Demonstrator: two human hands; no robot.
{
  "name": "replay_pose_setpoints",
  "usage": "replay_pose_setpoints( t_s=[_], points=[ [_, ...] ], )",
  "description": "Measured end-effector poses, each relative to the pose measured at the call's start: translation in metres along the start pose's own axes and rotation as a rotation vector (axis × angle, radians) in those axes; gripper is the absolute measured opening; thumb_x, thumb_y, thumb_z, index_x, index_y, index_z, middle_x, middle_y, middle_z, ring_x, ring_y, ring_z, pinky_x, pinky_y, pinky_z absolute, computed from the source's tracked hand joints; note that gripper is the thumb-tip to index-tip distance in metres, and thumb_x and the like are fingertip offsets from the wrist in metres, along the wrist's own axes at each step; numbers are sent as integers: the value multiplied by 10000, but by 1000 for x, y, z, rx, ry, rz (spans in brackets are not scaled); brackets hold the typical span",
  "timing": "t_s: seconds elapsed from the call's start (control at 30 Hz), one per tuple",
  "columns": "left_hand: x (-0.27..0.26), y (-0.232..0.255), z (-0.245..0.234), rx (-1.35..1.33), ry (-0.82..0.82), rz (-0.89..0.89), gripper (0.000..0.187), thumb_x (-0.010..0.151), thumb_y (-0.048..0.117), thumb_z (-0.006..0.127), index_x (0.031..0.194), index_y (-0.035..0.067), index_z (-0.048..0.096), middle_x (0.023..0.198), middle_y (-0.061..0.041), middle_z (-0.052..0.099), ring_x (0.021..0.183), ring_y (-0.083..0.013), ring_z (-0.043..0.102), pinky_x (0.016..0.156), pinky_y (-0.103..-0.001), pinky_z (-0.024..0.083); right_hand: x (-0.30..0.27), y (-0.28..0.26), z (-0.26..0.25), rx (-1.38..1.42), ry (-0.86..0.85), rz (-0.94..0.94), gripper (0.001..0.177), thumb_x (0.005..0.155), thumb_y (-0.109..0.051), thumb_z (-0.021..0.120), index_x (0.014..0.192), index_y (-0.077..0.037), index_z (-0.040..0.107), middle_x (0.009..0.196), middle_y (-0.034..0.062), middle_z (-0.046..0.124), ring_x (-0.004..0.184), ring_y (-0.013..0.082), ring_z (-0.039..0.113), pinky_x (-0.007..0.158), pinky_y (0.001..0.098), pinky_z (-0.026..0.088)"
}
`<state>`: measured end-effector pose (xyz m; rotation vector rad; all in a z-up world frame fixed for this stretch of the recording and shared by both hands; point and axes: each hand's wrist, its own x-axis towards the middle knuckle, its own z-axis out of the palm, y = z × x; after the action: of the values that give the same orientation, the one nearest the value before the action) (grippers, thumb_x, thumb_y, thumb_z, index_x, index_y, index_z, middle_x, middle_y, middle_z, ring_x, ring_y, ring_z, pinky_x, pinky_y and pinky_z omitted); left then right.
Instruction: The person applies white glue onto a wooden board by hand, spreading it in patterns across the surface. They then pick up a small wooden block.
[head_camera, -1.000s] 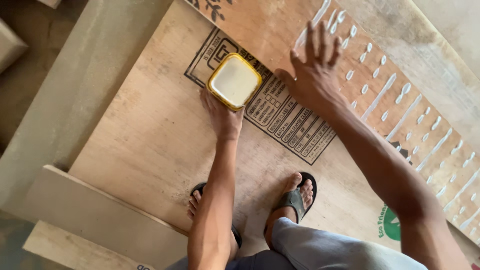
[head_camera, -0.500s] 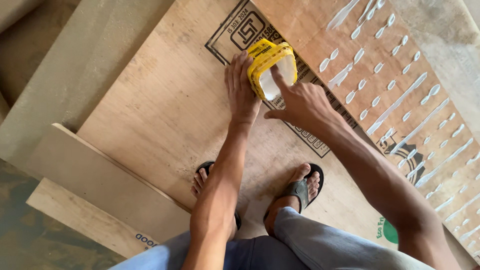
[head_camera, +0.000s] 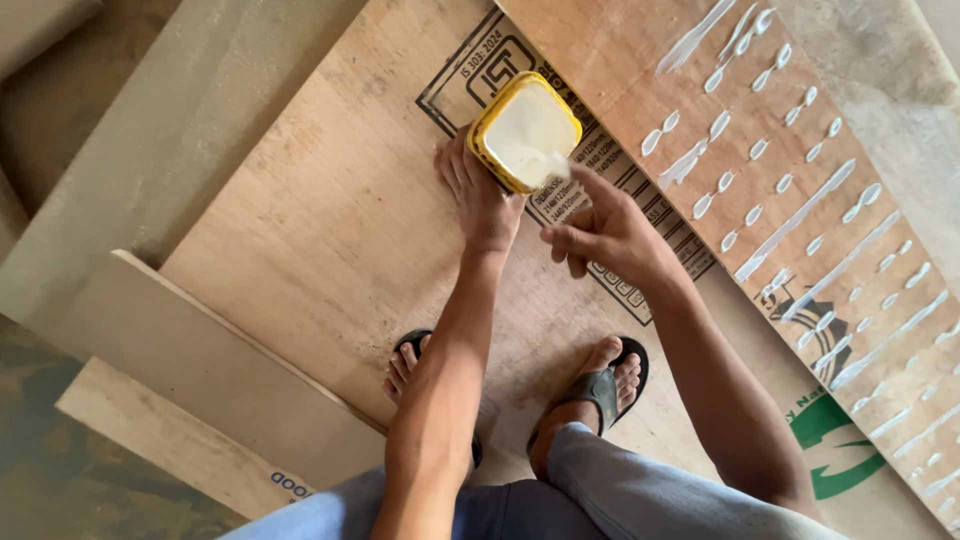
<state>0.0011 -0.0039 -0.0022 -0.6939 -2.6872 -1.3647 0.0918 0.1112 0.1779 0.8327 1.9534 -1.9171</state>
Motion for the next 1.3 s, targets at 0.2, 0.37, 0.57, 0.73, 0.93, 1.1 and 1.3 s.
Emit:
replay_pose_setpoints(
  t_s=[0.2, 0.37, 0.57, 0.73, 0.93, 1.1, 1.3],
  points=[
    [4, -3, 10, 145, -5, -95, 1141, 634, 448, 980, 1440, -44, 339, 1426, -190, 446, 1405, -389, 349, 1239, -627, 184, 14, 58, -27, -188, 157, -206, 181, 1065, -173, 702, 1162, -22, 679, 930, 123, 721, 812, 172, 681, 726, 315, 583],
    [6, -6, 12, 198, -85, -161, 1112, 618, 421, 932, 1446, -49, 357, 1443, -164, 481, 1426, -346, 375, 1257, -597, 167, 68, 76, -90, -898, 794, -594, 542, 1071, -239, 760, 1528, -65, 527, 1688, 223, 230, 1571, 402, 231, 1291, 607, 277],
    [9, -1, 10, 168, -10, -123, 984, 734, 393, 923, 1442, -18, 377, 1428, -143, 500, 1426, -319, 382, 1276, -590, 171, 77, 85, -83, -1028, 764, -181, 783, 1005, -376, 724, 1637, -65, 383, 1704, 280, 3, 1570, 451, -33, 1253, 672, 27],
    [7, 0, 9, 140, -39, -148, 1004, 713, 402, 918, 1430, -40, 371, 1421, -170, 488, 1414, -347, 380, 1253, -604, 171, 65, 99, -59, -1086, 685, -175, 765, 1050, -479, 663, 1609, -40, 381, 1704, 262, -33, 1574, 448, -60, 1259, 652, -17],
    [12, 3, 3, 143, -39, -97, 1005, 752, 377, 932, 1456, -42, 350, 1443, -164, 476, 1437, -328, 365, 1266, -598, 176, 47, 94, -32, -1113, 639, -258, 823, 1038, -512, 655, 1614, 10, 382, 1703, 276, -51, 1567, 463, -74, 1265, 624, -54],
    [9, 4, -1, 146, -78, -115, 1045, 653, 323, 916, 1464, 16, 333, 1483, -128, 466, 1449, -324, 373, 1261, -612, 176, 18, 63, -27, -1092, 654, -514, 692, 1013, -459, 692, 1548, -92, 450, 1632, 311, 301, 1530, 445, 262, 1255, 618, 318],
    [5, 2, -1, 37, 40, 121, 834, 884, 253, 835, 1539, 172, 327, 1609, -44, 415, 1506, -301, 393, 1308, -549, 246, 10, 15, -14, -1142, 49, -72, 990, 822, -616, 751, 1613, -174, 353, 614, 87, 699, 430, 212, 579, 429, 353, 433]
  ],
)
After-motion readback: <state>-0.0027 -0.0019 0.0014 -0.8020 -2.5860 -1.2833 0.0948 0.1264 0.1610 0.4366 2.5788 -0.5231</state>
